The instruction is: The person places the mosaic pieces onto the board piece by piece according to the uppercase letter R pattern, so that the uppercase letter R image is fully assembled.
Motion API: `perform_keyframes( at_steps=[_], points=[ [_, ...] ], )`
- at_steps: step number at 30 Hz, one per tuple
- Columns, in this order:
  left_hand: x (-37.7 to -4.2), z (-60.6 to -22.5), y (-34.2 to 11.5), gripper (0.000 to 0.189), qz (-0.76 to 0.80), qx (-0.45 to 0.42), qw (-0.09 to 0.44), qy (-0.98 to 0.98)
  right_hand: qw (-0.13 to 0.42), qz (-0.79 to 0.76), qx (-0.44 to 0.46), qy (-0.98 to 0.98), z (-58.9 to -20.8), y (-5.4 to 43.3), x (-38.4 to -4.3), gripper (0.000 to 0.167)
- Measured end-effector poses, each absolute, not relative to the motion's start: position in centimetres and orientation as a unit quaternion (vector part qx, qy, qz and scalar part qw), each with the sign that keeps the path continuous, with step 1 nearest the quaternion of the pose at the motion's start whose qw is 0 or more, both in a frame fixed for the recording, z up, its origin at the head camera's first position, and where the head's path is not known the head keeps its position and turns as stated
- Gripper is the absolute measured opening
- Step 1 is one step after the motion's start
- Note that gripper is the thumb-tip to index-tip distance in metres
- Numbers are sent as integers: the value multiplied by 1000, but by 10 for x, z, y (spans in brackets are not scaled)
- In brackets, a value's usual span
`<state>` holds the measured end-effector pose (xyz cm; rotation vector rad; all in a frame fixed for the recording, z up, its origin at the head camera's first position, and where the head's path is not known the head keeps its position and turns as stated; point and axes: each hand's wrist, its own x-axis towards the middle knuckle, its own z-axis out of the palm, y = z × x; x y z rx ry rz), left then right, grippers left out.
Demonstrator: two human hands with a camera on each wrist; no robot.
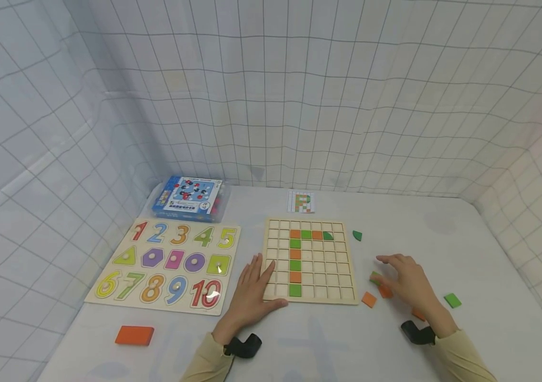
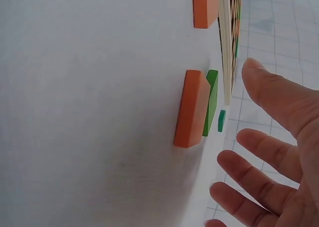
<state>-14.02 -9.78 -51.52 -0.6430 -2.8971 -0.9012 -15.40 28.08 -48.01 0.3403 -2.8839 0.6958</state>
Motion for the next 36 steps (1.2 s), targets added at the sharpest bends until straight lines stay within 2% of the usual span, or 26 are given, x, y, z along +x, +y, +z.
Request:
perform_keyframes(
  at_steps=[10,24,36],
  points=[
    [-140,-516,-98,91,-291,-205,13,-935,54,212,121,-968,-479,279,-151,37],
    [-140,-517,-98,91,-291,-208,22,-933,43,207,110,-971,-477,277,-150,26],
    [-140,-515,-98,92,-287,-211,23,-934,-38,260,67,-962,-474,268,-161,22]
  ],
)
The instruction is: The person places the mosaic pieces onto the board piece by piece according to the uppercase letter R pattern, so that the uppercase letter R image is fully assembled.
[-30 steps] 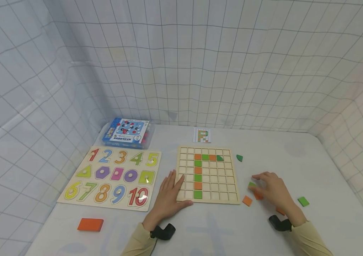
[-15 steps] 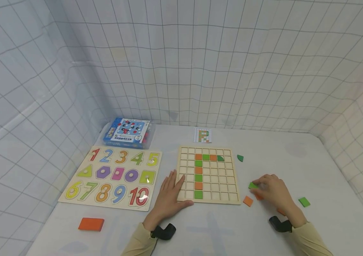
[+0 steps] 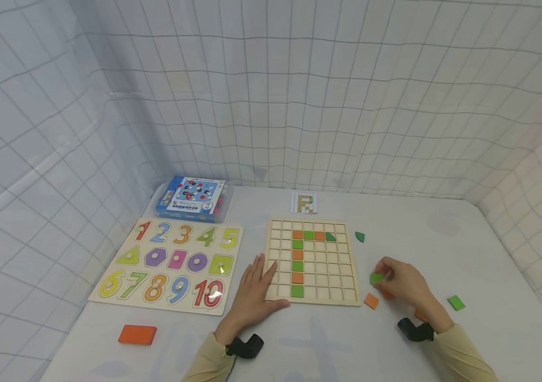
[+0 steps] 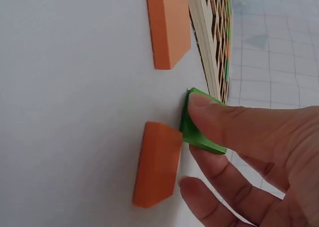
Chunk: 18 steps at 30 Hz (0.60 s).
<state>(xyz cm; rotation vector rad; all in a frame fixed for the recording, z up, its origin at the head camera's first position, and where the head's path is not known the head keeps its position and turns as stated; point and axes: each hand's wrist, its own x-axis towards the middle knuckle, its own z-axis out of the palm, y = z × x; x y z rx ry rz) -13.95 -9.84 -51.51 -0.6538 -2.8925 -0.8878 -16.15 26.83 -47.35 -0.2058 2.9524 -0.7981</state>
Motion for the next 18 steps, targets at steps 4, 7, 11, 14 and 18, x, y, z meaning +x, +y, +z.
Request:
perform_keyframes(
  at_steps=[4,7,11,14,18],
  points=[
    [-139,-514,-98,91,-286,-210,23,-935,41,-278,-78,957,-472,264,-166,19],
    [-139,-514,-98,92,-290,-206,19,-934,33,-294,-92,951,-471,259,-175,18],
    [-140,-515,-100,92,-291,-206,20,-934,8,-326,-124,937,-472,247,-191,19],
    [-139,-516,-100,92,-287,-208,22,-935,-6,-343,-141,929,-472,238,-202,20],
    [-139,-515,-98,91,-284,-210,22,-935,-25,-351,-152,924,-472,226,-216,18]
  ],
)
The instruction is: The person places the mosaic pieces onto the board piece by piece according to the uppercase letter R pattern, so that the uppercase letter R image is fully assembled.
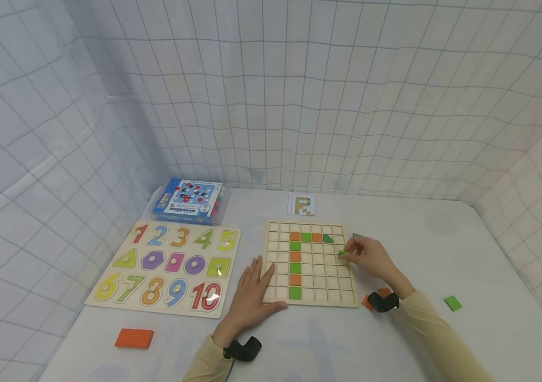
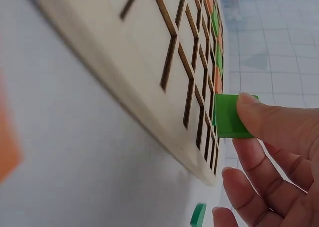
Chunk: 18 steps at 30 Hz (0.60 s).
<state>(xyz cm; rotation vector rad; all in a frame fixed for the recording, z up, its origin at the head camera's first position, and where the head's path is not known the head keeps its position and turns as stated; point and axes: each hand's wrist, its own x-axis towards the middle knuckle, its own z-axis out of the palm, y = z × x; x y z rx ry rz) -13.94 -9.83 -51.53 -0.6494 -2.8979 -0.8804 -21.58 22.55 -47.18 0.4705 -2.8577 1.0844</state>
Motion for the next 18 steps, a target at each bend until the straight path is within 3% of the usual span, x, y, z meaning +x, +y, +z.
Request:
perform_keyframes(
  at_steps=[6,18],
  points=[
    [-139,-516,-98,92,-282,-210,23,-936,31,350,149,-924,-475,208,-233,15],
    [-139,-514,-98,93,-282,-212,24,-935,-30,315,119,-941,-471,197,-246,13]
  ],
)
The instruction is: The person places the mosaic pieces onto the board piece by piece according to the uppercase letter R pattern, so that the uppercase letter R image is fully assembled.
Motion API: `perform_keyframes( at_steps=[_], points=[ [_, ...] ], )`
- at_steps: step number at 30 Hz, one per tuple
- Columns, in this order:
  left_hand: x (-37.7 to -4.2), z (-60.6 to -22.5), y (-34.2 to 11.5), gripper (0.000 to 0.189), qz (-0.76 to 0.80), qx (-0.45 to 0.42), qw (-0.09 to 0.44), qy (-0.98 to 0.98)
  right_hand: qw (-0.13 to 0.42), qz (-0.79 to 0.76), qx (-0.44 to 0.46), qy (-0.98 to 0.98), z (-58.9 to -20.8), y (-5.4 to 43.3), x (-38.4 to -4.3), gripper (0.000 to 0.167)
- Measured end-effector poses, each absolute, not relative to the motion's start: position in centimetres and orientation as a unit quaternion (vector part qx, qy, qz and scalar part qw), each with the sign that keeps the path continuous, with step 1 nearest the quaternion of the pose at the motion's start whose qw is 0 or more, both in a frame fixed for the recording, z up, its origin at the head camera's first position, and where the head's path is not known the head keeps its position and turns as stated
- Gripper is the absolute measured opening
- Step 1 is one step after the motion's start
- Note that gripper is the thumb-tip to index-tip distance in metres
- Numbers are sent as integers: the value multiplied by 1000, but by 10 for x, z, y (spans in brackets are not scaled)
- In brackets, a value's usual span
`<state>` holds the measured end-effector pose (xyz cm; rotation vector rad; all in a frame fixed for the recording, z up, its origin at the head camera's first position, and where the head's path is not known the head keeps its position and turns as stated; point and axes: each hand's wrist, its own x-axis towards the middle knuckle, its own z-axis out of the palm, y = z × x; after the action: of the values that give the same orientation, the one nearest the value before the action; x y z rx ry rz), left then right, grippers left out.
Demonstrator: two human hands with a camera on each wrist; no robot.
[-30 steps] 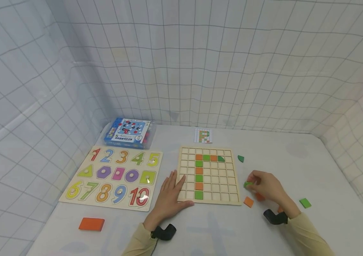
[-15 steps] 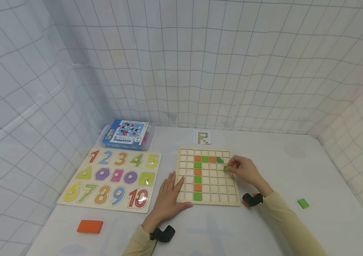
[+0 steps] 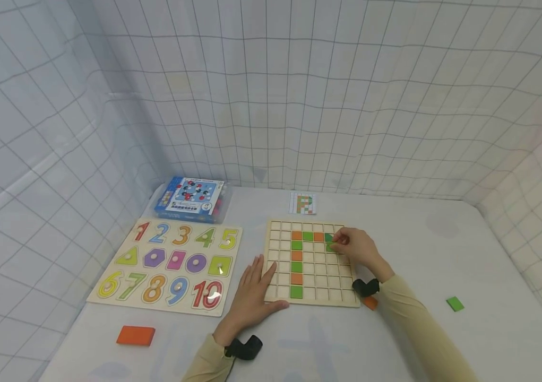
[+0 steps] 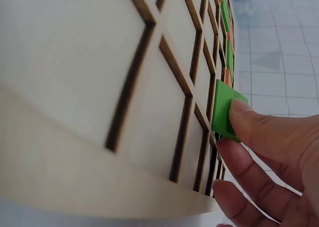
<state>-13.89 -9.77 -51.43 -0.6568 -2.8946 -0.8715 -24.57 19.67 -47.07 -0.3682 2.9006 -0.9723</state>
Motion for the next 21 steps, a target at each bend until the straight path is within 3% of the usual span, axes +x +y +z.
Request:
perform_keyframes(
  at_steps=[21],
  points=[
    [-139,-512,-97,93,-277,-211,20,-937,38,-293,-133,946,-471,194,-244,7]
  ],
)
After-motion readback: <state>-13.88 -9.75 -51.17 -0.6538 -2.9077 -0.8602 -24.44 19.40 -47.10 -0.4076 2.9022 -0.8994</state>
